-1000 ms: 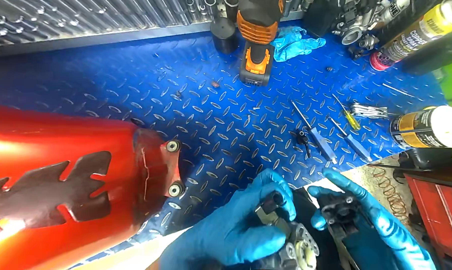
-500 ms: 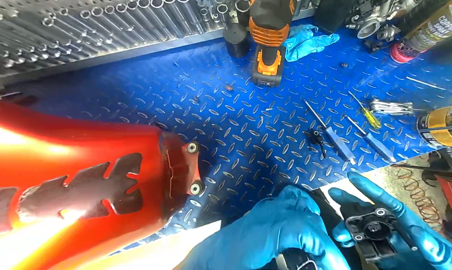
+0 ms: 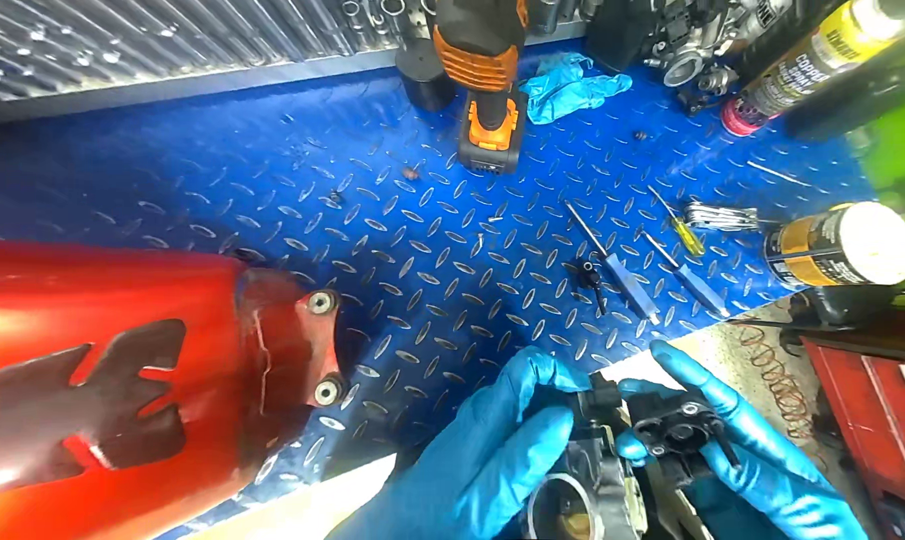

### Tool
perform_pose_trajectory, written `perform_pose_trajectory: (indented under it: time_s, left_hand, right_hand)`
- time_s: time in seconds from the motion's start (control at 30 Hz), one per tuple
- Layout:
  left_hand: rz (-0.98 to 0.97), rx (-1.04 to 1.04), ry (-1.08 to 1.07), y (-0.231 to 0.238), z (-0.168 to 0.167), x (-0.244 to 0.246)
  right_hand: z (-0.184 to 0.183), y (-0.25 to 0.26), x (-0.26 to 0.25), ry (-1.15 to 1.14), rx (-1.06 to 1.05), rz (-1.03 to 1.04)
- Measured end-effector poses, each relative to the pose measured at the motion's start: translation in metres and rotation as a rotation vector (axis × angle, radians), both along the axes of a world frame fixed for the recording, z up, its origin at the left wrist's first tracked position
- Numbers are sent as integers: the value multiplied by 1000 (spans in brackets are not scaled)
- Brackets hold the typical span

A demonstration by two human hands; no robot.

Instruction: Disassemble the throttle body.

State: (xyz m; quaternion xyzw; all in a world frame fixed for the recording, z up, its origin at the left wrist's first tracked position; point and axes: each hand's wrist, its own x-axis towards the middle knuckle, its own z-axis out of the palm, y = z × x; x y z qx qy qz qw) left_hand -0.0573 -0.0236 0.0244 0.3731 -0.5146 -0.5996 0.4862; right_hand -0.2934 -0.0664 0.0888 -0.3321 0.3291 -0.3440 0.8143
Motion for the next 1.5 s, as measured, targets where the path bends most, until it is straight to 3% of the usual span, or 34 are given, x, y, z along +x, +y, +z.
perform_pose_trajectory:
  time_s: [0.13,0.27,0.57,0.8,1.23,1.5]
  left_hand:
    - [-229,24,82,2,4,5]
    - [-316,-94,-22,1,1,5]
    - [-467,-155,-76,1,-1,12]
    - [-250,-293,-25,9,4,3]
    - [-403,-226,-278,8,6,15]
    - [-343,-279,-226,8,1,7]
  right_hand:
    - [-4,5,-9,40,32,-95]
    - [-12,11,-18,26,66,-170]
    - [-16,26,-36,-39,-25,-86]
    - [-2,44,-47,189,-103,43]
    - [1,42,-36,222,-50,103]
    - [10,46,-34,385,-101,58]
